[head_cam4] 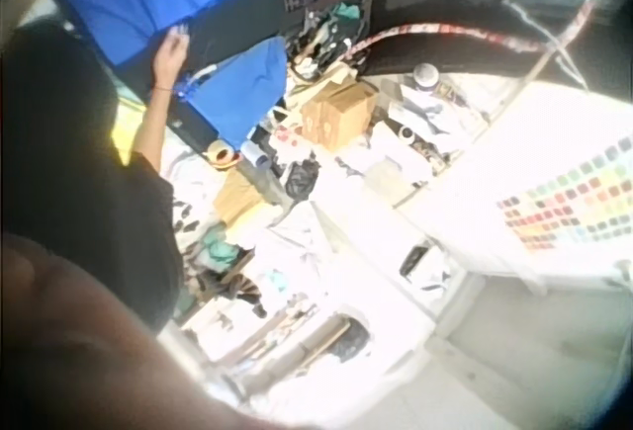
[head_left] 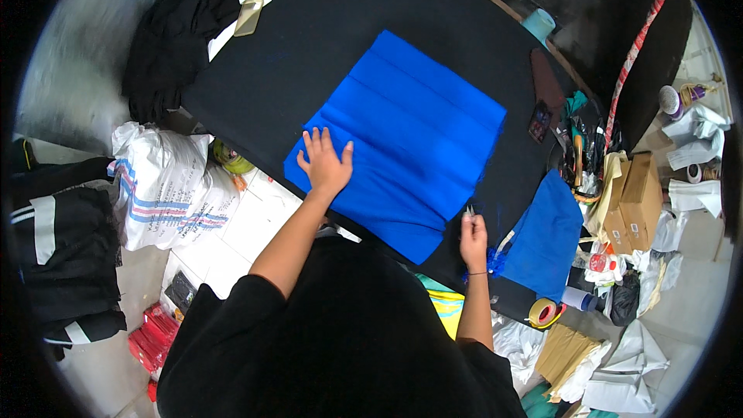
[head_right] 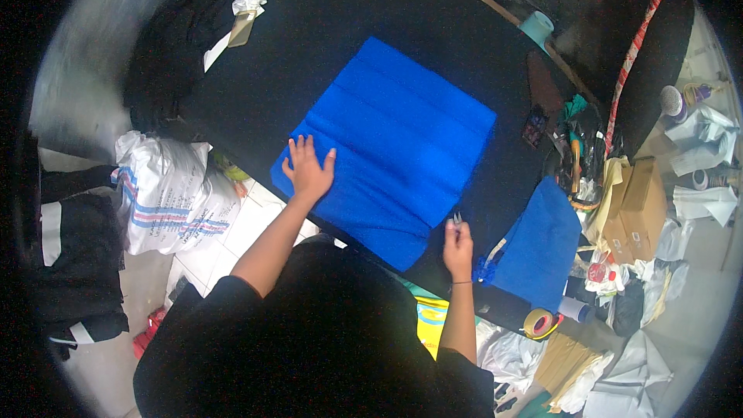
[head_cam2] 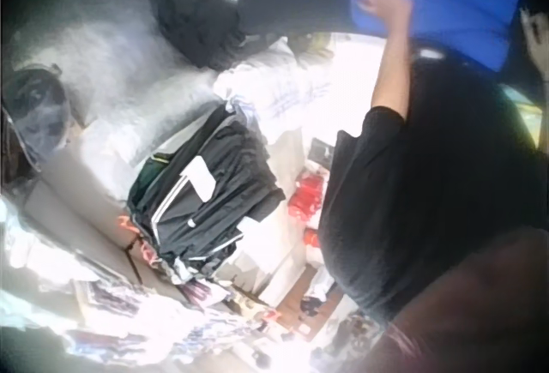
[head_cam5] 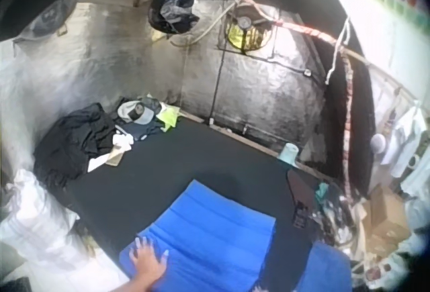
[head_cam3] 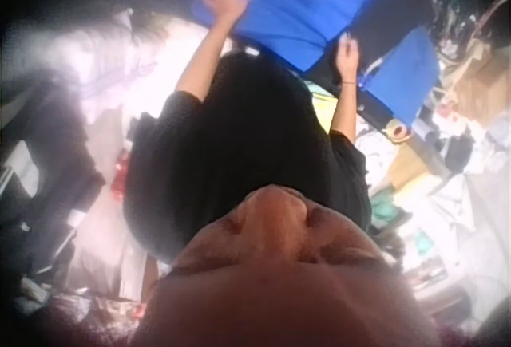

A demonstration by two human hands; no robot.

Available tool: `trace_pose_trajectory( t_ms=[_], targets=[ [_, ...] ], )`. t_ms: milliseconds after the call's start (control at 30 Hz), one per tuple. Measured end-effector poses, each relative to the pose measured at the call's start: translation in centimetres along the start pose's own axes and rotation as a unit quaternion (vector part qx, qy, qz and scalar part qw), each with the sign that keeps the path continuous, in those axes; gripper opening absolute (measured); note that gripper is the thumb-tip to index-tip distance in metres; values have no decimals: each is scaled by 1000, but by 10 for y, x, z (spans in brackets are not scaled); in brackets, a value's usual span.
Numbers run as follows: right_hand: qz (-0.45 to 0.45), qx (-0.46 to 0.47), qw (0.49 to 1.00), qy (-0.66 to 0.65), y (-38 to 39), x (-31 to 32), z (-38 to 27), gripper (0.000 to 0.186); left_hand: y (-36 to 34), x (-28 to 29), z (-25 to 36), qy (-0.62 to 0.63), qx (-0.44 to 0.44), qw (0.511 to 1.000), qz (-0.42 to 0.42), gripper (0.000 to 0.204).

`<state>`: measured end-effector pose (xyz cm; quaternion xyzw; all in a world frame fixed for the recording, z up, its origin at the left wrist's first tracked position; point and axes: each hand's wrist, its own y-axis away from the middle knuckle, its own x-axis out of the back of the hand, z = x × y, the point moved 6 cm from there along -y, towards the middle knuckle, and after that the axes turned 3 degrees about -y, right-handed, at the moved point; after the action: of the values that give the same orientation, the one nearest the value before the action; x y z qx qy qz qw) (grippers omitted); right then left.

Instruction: The person uses a red rotary cutter to trim the edges of a folded blue fabric on a black table. The person repeatedly aligns the fabric layers and cuts along the edges to create straight lines.

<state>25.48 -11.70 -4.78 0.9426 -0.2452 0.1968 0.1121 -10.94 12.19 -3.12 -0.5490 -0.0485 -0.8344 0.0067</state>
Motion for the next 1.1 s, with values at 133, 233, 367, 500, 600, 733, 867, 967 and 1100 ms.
trace_pose_trajectory(
  t_ms=[133,233,367,500,600,733,867,967,1100],
  targets=[
    [-29,90,981,168,19,-43,-43,33,-2,55,-63,30,-34,984,172,37],
    [-13,120,960,254,20,-55,-42,34,-13,48,-105,102,-17,991,81,18],
    [-2,136,944,302,20,-61,-41,35,-9,59,-93,56,-66,993,79,15],
    [1,131,936,327,20,-64,-40,35,-1,64,-81,2,-108,988,109,15],
    [11,131,931,339,20,-65,-39,35,0,61,-83,47,-75,992,95,15],
    [23,134,924,357,22,-68,-40,36,4,65,-64,5,-179,982,67,15],
    [25,136,918,371,34,-68,-38,37,-28,50,-136,254,95,958,94,16],
    [19,128,926,355,18,-69,-41,38,-23,18,-161,347,89,931,71,21],
    [24,117,925,361,21,-65,-36,38,-13,53,-107,112,-113,985,64,21]
  ],
)
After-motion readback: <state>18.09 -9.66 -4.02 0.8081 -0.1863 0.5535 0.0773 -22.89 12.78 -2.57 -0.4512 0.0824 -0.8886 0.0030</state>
